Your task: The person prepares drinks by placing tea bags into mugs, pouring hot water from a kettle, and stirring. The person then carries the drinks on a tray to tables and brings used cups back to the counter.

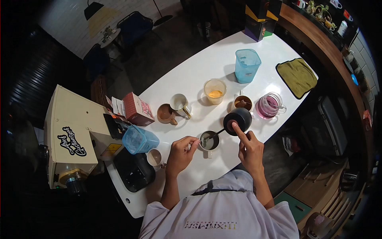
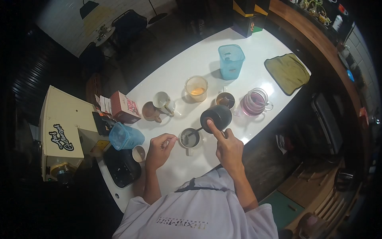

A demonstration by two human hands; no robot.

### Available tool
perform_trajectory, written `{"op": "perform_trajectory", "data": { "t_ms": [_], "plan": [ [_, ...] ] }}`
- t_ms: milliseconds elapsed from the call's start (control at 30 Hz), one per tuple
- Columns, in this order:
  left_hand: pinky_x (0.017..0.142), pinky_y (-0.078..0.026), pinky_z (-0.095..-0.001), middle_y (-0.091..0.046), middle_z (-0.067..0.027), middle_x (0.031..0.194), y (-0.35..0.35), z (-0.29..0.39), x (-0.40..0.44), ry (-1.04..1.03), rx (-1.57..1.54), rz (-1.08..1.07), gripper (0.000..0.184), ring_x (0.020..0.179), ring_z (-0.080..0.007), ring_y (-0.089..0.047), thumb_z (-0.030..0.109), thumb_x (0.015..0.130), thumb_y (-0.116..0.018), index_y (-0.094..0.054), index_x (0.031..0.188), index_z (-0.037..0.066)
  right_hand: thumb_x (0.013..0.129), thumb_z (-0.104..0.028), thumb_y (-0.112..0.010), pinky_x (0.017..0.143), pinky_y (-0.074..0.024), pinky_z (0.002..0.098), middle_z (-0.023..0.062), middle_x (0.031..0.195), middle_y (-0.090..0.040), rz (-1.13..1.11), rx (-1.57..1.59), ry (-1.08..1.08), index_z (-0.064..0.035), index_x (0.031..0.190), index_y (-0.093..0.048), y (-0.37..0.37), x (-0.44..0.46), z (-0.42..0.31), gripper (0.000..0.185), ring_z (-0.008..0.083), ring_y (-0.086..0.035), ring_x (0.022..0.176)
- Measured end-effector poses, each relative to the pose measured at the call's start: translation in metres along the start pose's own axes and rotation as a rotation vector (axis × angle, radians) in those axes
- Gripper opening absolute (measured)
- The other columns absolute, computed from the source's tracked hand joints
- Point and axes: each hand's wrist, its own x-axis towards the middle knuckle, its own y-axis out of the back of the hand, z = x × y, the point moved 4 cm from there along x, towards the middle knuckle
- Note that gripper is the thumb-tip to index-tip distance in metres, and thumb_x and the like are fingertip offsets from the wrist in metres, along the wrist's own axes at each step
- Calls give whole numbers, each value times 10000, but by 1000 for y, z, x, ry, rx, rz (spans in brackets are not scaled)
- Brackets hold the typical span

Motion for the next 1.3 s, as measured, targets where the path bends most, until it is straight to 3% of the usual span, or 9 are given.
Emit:
{"op": "perform_trajectory", "data": {
  "t_ms": [100, 200, 300, 367, 1300],
  "plan": [
    [457, -346, -292, -648, -100, 719, -3, 2, 1, 20, -12, -11, 120, 461, -122, -422, 104, 893, -662, -669, 884, -16, 705, 86, -627, 490, -431, 392, 96, 703, -482, -17, -9, 3, -340, 1434, -454, -1, 0, 1, 861, 255, -518, 522],
    [456, -345, -293, -650, -97, 724, -4, 5, 1, 20, -8, -17, 116, 463, -119, -420, 101, 892, -664, -671, 885, -15, 650, 154, -577, 516, -444, 379, 91, 692, -476, -7, 12, -12, -270, 1386, -535, 2, 0, 0, 850, 252, -503, 538],
    [468, -322, -270, -637, -76, 697, -1, 10, 2, 4, -36, 0, 106, 512, -76, -389, 83, 886, -656, -690, 894, -17, 639, 156, -579, 515, -445, 376, 87, 690, -470, -5, 32, -5, -269, 1384, -538, 6, 1, -1, 858, 245, -506, 539],
    [467, -318, -269, -649, -81, 711, -2, 13, 2, -26, -50, -3, 105, 508, -77, -389, 81, 884, -655, -692, 896, -17, 701, 80, -636, 479, -421, 386, 91, 702, -469, -6, 35, 24, -343, 1430, -461, 4, 0, 0, 861, 247, -509, 518],
    [471, -324, -259, -664, -77, 724, -5, 17, -2, -17, -68, 52, 83, 498, -76, -404, 50, 865, -658, -697, 896, -17, 700, 77, -634, 479, -415, 389, 94, 698, -469, 6, 3, 21, -352, 1434, -452, 9, -4, 0, 870, 252, -507, 514]
  ]
}}
